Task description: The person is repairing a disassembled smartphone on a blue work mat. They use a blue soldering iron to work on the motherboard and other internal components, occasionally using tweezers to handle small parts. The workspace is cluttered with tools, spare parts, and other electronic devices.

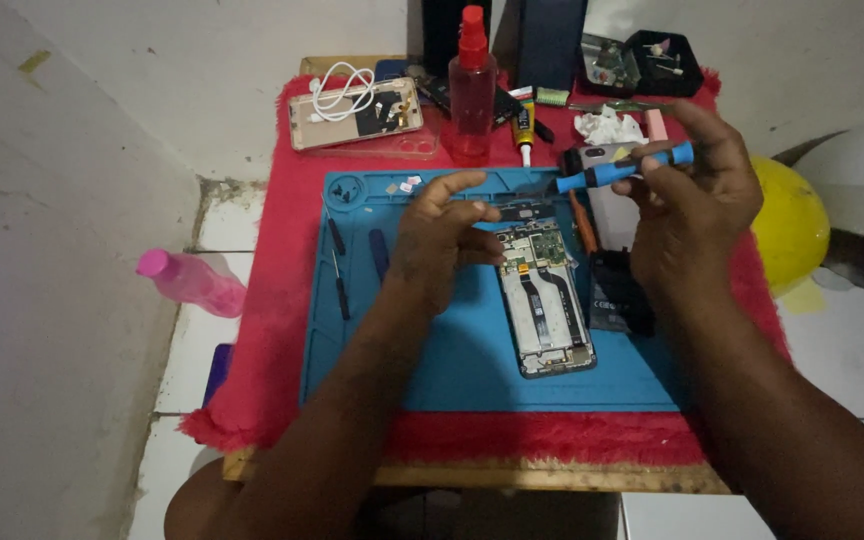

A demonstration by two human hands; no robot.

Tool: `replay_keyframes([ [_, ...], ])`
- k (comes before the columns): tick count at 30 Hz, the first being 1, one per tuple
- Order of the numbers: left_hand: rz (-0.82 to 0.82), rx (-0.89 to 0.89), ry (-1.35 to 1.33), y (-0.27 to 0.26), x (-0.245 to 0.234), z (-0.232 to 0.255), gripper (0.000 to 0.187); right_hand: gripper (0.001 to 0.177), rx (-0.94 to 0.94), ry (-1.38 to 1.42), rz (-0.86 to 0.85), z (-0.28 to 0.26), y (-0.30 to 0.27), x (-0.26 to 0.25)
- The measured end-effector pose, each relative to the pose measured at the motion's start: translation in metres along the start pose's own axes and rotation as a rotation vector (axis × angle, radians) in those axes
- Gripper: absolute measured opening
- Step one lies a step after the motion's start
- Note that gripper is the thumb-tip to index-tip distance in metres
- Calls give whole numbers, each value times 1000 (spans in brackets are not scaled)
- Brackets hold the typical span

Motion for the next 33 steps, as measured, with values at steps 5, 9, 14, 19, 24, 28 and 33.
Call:
replay_keyframes([
  [5, -13, 20, -26, -1, 0, -1, 64, 35, -84, -100, -29, -11, -7, 5],
  [9, -43, 60, -36, 2, 1, -2, 66, 35, -225, -152, -141, -20, -13, 10],
  [14, -110, 100, -94, 6, 3, -7, 72, 33, -286, -188, -183, -25, -18, 14],
  [19, -141, 146, -119, 7, 4, -7, 75, 34, -296, -110, -192, -22, -17, 11],
  [24, -120, 102, -37, 4, 4, -2, 76, 34, -339, -195, -252, -24, -17, 12],
  [28, -121, 123, -78, 7, 4, -6, 73, 34, -298, -136, -184, -21, -16, 10],
  [33, -125, 99, -62, 4, 5, -4, 79, 35, -300, -139, -205, -22, -16, 11],
])
Point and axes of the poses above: each hand's wrist, its own y-axis towards the middle knuckle, its own x-axis out of the palm, z = x × y, the point moved 7 cm from there along y, towards the middle knuckle, and after that the axes turned 9 degrees about y, right-handed, at the moved point
